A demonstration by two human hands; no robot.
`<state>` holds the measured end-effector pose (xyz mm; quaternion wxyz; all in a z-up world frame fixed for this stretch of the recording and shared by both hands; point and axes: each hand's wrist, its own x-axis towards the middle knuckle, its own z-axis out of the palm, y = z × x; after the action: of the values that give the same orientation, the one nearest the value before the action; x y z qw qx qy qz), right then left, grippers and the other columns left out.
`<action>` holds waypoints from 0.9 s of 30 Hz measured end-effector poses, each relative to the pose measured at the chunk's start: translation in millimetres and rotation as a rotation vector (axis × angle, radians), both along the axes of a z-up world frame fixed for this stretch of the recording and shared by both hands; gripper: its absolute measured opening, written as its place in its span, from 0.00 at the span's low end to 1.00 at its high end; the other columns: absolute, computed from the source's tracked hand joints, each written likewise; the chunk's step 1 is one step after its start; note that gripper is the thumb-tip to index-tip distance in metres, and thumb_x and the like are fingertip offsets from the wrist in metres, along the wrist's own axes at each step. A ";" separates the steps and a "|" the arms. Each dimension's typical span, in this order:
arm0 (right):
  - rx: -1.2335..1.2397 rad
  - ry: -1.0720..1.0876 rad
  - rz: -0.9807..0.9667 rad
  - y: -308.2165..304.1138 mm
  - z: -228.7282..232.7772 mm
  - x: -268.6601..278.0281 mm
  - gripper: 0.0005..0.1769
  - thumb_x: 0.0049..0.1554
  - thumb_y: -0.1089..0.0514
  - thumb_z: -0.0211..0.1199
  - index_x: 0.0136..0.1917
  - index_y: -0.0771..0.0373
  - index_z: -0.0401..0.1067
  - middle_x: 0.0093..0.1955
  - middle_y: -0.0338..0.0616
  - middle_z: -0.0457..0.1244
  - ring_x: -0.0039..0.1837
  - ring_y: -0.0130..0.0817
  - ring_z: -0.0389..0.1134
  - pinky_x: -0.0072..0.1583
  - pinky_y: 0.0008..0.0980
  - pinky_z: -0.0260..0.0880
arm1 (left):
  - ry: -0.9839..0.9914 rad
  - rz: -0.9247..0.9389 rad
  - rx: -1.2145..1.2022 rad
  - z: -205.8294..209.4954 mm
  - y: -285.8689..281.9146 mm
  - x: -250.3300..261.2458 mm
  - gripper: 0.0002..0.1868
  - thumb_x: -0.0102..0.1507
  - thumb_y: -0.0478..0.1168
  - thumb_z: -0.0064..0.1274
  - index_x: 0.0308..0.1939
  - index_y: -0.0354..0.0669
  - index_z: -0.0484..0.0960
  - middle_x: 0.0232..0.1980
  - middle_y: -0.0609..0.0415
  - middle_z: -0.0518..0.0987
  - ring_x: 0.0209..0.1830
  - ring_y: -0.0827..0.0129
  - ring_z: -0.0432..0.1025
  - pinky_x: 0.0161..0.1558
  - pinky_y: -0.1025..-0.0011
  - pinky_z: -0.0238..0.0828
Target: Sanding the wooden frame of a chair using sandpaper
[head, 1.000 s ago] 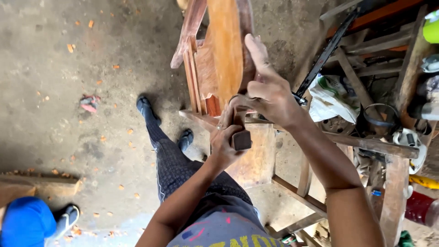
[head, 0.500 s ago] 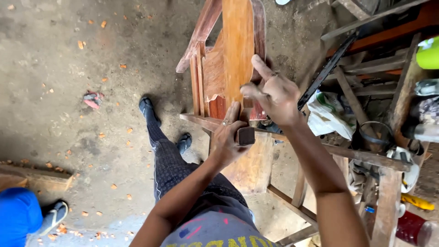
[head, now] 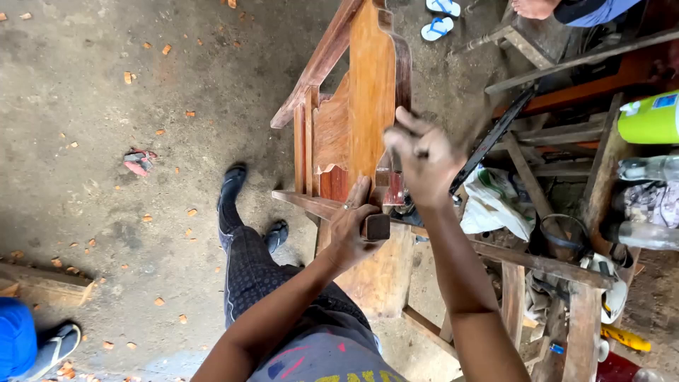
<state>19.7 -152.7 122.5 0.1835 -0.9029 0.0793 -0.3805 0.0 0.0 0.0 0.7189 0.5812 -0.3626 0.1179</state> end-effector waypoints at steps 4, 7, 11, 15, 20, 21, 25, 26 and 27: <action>-0.003 0.073 -0.174 -16.6 32.2 22.3 0.26 0.65 0.47 0.64 0.35 0.66 0.62 0.60 0.63 0.70 0.58 0.55 0.78 0.37 0.26 0.77 | 0.047 -0.281 0.214 -15.9 25.5 -1.2 0.22 0.58 0.36 0.66 0.52 0.42 0.74 0.75 0.29 0.62 0.74 0.40 0.65 0.67 0.55 0.72; 0.580 0.114 0.056 -26.7 37.3 17.3 0.20 0.62 0.56 0.73 0.38 0.53 0.62 0.33 0.31 0.59 0.35 0.20 0.59 0.37 0.19 0.60 | -0.005 -0.460 0.242 -9.7 28.2 18.7 0.27 0.61 0.44 0.64 0.57 0.39 0.69 0.77 0.25 0.56 0.76 0.36 0.62 0.58 0.52 0.76; 0.832 0.203 -0.205 17.0 39.9 5.1 0.22 0.57 0.59 0.71 0.35 0.51 0.56 0.30 0.33 0.64 0.31 0.22 0.70 0.31 0.19 0.71 | 0.550 -0.251 0.007 -29.8 -11.3 97.9 0.12 0.66 0.48 0.55 0.43 0.46 0.73 0.53 0.55 0.64 0.56 0.68 0.56 0.57 0.58 0.52; 0.868 0.066 -0.193 20.1 26.8 -3.7 0.26 0.56 0.64 0.73 0.31 0.50 0.56 0.29 0.28 0.59 0.35 0.15 0.63 0.40 0.16 0.73 | 0.471 0.008 0.096 74.6 -85.4 233.6 0.09 0.68 0.47 0.45 0.45 0.51 0.77 0.36 0.65 0.78 0.36 0.76 0.73 0.44 0.72 0.68; 0.839 0.168 -0.591 27.8 27.0 1.8 0.30 0.51 0.60 0.76 0.28 0.49 0.52 0.30 0.25 0.55 0.38 0.15 0.57 0.38 0.21 0.61 | 0.175 -0.275 0.058 99.5 -228.5 305.0 0.10 0.69 0.47 0.47 0.43 0.47 0.80 0.34 0.61 0.75 0.32 0.73 0.64 0.38 0.72 0.58; 0.975 0.063 -0.504 35.5 25.2 -4.3 0.29 0.53 0.65 0.74 0.27 0.51 0.54 0.29 0.28 0.59 0.37 0.16 0.63 0.37 0.21 0.69 | 0.268 -0.531 0.218 110.1 -234.7 296.2 0.13 0.68 0.47 0.45 0.38 0.46 0.80 0.20 0.64 0.68 0.16 0.80 0.53 0.21 0.75 0.48; 1.070 0.088 -0.505 11.5 40.6 38.7 0.25 0.56 0.59 0.70 0.28 0.52 0.56 0.18 0.40 0.59 0.16 0.24 0.55 0.16 0.25 0.55 | 0.010 -0.240 0.496 59.1 -269.2 287.8 0.21 0.55 0.47 0.53 0.13 0.50 0.60 0.12 0.58 0.59 0.13 0.68 0.55 0.17 0.61 0.49; 0.744 0.199 -0.517 -8.7 28.5 43.2 0.25 0.57 0.49 0.70 0.28 0.51 0.56 0.22 0.34 0.56 0.22 0.21 0.54 0.24 0.23 0.56 | -0.027 -0.188 0.470 55.2 -269.3 287.4 0.19 0.55 0.48 0.52 0.14 0.49 0.63 0.16 0.54 0.67 0.18 0.57 0.62 0.21 0.56 0.53; 0.412 0.305 -0.512 -32.8 16.2 49.7 0.28 0.57 0.39 0.70 0.29 0.51 0.57 0.25 0.28 0.54 0.28 0.18 0.53 0.32 0.21 0.56 | -0.067 -0.128 0.439 53.4 -272.4 291.3 0.18 0.56 0.50 0.51 0.15 0.48 0.66 0.20 0.50 0.75 0.22 0.46 0.70 0.24 0.50 0.57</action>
<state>69.5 -185.5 138.6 0.2466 -0.8441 0.4045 -0.2512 291.3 -272.4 53.4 0.5688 0.6952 -0.4393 0.0098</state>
